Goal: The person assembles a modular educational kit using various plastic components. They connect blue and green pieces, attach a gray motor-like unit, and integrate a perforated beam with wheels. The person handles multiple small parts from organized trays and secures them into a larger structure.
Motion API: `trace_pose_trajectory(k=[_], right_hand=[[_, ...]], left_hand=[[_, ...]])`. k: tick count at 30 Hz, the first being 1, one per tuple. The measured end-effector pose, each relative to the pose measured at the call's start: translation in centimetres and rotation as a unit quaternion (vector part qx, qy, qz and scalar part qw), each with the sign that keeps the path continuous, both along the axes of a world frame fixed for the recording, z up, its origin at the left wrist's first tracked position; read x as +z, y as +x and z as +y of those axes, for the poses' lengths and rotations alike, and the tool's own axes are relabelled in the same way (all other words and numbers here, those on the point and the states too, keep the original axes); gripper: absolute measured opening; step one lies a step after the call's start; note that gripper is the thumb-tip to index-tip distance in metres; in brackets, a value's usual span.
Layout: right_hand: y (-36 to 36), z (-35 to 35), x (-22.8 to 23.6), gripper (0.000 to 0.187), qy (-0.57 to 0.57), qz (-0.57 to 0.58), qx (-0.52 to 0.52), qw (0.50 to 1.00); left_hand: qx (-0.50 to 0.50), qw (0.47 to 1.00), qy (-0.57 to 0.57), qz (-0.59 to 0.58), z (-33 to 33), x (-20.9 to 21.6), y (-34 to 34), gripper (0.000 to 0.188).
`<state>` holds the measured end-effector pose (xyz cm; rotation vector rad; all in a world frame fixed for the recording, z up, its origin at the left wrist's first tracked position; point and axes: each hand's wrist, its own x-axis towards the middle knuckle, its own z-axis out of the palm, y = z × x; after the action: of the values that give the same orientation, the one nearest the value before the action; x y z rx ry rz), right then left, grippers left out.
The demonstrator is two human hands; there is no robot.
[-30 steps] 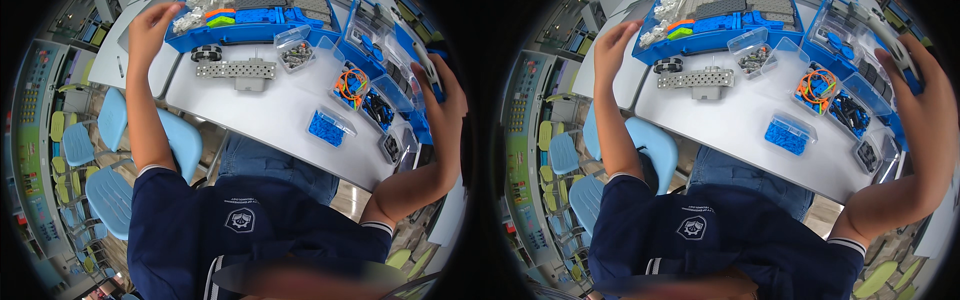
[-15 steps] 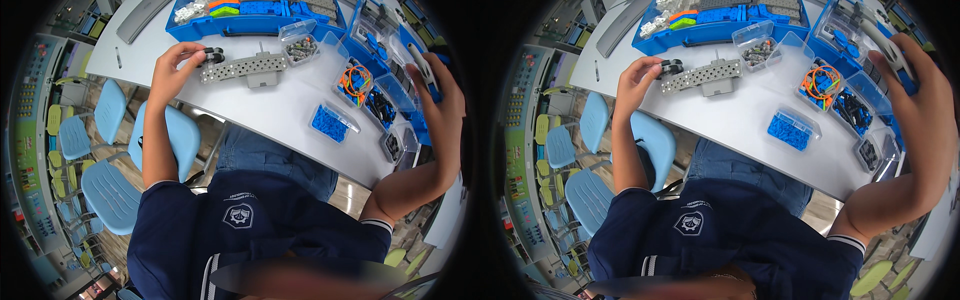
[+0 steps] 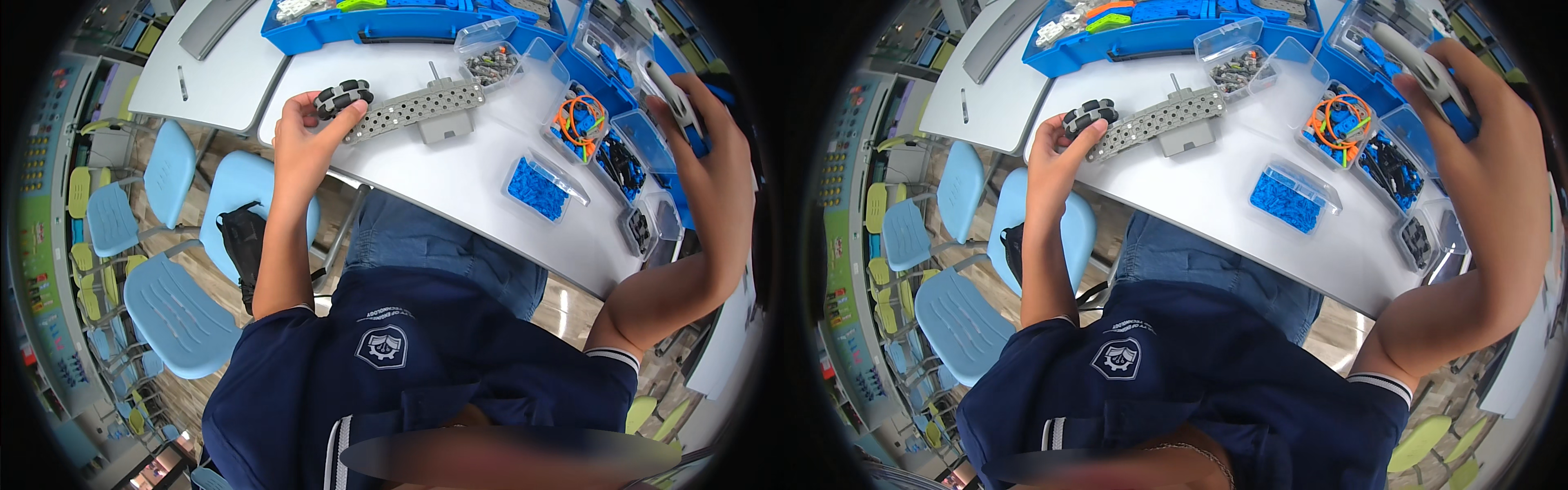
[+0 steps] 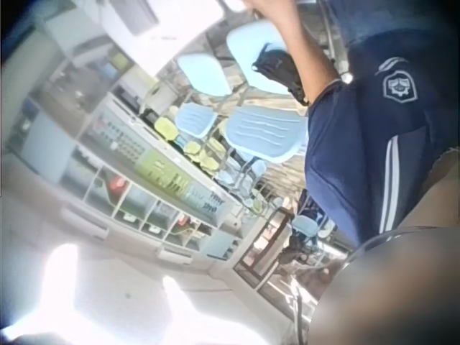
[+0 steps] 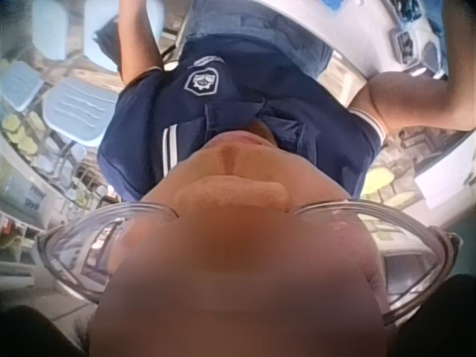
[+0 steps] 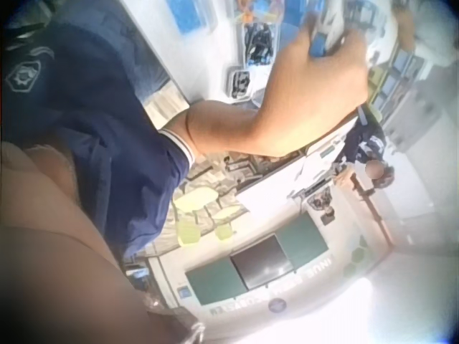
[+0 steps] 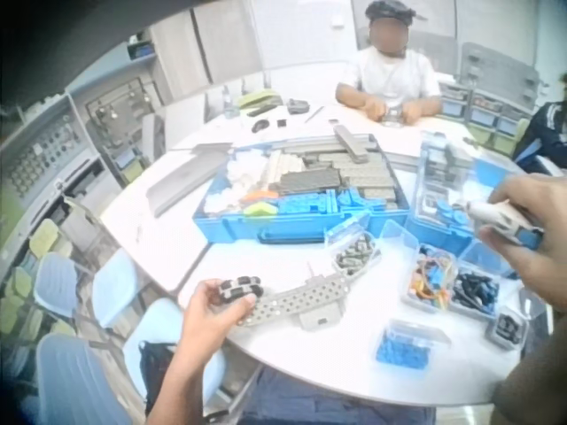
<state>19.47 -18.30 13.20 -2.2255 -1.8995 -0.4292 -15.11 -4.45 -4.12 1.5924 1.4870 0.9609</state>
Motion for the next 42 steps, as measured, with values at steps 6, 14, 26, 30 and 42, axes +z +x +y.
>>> trace_pose_trajectory(k=[6, 14, 26, 30, 42], right_hand=[[1.1, -0.4, -0.3, 0.035, 0.044, 0.029, 0.078, 0.996], [1.6, -0.9, 0.2, 0.032, 0.044, 0.060, 0.092, 0.993], [-0.4, -1.8, 1.1, 0.025, 0.095, 0.041, 0.020, 0.994], [-0.6, -2.3, 0.9, 0.024, 0.096, 0.021, 0.028, 0.995], [-1.2, -2.6, 0.9, 0.026, 0.084, 0.053, 0.028, 0.995]], left_hand=[[-0.009, 0.993, 0.039, 0.107, -0.7, 2.2, 2.2, 0.099], [-0.005, 0.993, 0.039, 0.111, -1.9, 2.7, 3.6, 0.100], [-0.009, 0.962, 0.059, -0.267, -0.9, 0.5, 2.4, 0.071], [-0.015, 0.933, 0.057, -0.354, -0.6, 0.8, 1.6, 0.077], [-0.039, 0.814, -0.163, -0.556, 2.5, -0.6, -2.3, 0.046]])
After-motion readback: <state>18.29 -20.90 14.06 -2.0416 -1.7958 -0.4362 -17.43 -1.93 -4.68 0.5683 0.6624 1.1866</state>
